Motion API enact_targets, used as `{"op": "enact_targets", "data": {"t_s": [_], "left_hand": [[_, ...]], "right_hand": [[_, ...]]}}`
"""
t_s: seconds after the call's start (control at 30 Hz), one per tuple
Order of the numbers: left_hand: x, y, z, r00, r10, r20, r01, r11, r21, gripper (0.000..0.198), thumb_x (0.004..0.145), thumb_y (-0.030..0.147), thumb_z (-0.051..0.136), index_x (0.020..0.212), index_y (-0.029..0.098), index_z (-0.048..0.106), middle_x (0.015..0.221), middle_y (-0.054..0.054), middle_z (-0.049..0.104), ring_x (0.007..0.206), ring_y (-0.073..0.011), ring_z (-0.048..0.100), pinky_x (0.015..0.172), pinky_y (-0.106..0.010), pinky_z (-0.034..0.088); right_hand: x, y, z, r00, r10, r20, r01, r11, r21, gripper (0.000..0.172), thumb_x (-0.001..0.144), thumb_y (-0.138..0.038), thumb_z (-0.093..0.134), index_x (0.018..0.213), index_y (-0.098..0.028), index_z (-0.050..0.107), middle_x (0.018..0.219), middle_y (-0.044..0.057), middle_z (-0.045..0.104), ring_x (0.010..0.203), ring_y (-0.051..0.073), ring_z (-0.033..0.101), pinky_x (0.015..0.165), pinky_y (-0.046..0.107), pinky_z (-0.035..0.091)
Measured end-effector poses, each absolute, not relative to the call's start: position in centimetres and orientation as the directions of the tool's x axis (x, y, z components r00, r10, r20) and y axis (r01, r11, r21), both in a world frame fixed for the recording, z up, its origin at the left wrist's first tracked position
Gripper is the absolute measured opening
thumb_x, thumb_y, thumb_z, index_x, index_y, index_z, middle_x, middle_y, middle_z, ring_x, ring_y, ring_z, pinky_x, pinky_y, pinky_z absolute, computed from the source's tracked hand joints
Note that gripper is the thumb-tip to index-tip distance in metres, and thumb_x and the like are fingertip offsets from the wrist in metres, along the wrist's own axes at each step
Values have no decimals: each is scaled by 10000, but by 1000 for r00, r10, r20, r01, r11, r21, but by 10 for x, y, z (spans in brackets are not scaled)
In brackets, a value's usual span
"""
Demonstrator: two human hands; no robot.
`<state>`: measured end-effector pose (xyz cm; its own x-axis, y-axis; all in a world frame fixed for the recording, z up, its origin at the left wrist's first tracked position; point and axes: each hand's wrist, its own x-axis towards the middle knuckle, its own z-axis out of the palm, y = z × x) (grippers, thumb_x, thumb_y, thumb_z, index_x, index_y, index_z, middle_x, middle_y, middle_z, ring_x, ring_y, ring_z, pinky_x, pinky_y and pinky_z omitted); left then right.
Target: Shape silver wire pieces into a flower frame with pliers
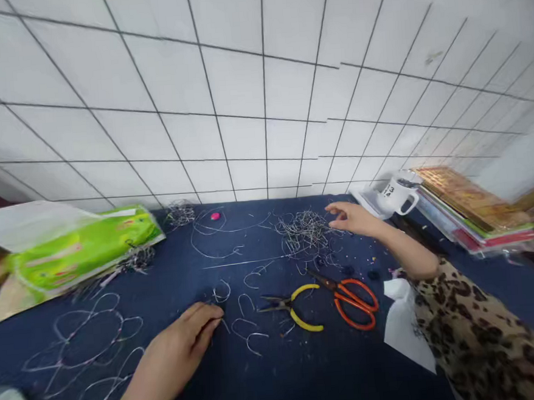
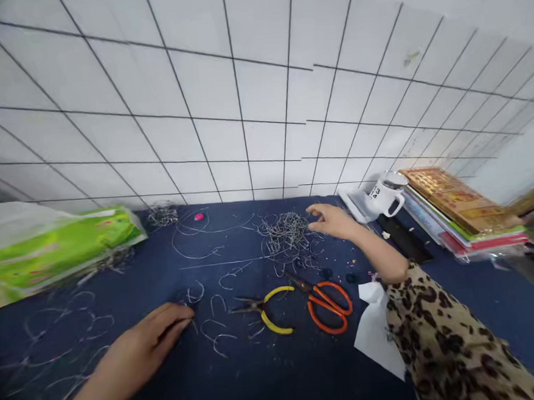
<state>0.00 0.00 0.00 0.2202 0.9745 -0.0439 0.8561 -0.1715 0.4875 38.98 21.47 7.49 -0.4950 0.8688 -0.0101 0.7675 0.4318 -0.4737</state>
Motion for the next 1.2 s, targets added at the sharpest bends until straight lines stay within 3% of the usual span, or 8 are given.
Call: {"op": "enact_targets", "data": {"t_s": [0.1, 0.2, 0.3, 0.37, 0.47, 0.87, 1.03, 1.2], "left_hand": [[1, -2, 2, 222, 975, -21, 851, -183, 493, 248, 902, 374, 338, 1028, 252, 514, 1056, -26, 565, 922, -170, 587, 816, -288, 458], [0, -3, 2, 222, 975, -10, 850, -189, 491, 244, 901, 369, 340, 1020, 252, 519, 1044, -25, 569, 918, -169, 587, 822, -289, 457], [-1, -2, 1, 231, 973, -13, 848, -195, 494, 237, 902, 365, 342, 1022, 256, 515, 1024, -20, 569, 921, -167, 582, 829, -291, 454], [-2, -2, -1, 236, 972, -18, 845, -196, 498, 234, 903, 363, 341, 1026, 260, 512, 1021, -16, 566, 917, -163, 581, 827, -289, 453], [-2, -2, -1, 235, 972, -18, 842, -194, 504, 235, 905, 361, 335, 1025, 261, 511, 1019, -15, 563, 916, -163, 578, 828, -291, 451], [1, -2, 5, 225, 974, -5, 847, -193, 495, 241, 902, 351, 334, 1007, 255, 529, 1000, -8, 577, 902, -160, 587, 809, -276, 456], [1, -2, 4, 217, 976, 4, 855, -192, 481, 239, 893, 350, 352, 1019, 263, 535, 1004, -4, 588, 897, -161, 596, 792, -263, 461], [0, -2, 4, 230, 973, 15, 853, -208, 479, 235, 891, 348, 352, 1012, 265, 537, 1005, -5, 586, 890, -160, 597, 787, -263, 463]], "right_hand": [[367, 212, 64, -563, 826, -6, 761, 515, -395, 665, 669, -327, 679, 1275, -263, 414, 1157, 83, 506, 825, 166, 553, 728, 298, 441], [356, 217, 62, -537, 844, 12, 771, 496, -400, 412, 636, -225, 681, 1038, -219, 589, 987, 50, 574, 778, 157, 555, 739, 307, 439], [357, 224, 69, -419, 906, 58, 666, 350, -658, 202, 670, -212, 624, 869, -186, 597, 849, 31, 594, 719, 141, 564, 692, 300, 466], [360, 226, 75, -359, 931, 69, 481, 248, -841, 214, 683, -209, 601, 893, -185, 567, 820, 24, 596, 710, 136, 572, 658, 290, 486], [361, 225, 79, -309, 948, 80, 295, 176, -939, 278, 625, -135, 609, 894, -184, 558, 867, 28, 597, 807, 152, 579, 656, 277, 505], [368, 215, 109, -251, 948, 194, 33, 209, -977, 247, 662, -132, 622, 903, -179, 587, 887, 31, 613, 823, 136, 583, 700, 274, 500], [361, 212, 109, -272, 953, 133, 123, 172, -977, 264, 640, -153, 667, 895, -179, 602, 918, 45, 619, 814, 145, 579, 582, 226, 472], [365, 216, 102, -296, 949, 111, 128, 155, -980, 314, 651, -145, 656, 954, -208, 601, 1004, 48, 606, 876, 154, 566, 591, 225, 474]]}}
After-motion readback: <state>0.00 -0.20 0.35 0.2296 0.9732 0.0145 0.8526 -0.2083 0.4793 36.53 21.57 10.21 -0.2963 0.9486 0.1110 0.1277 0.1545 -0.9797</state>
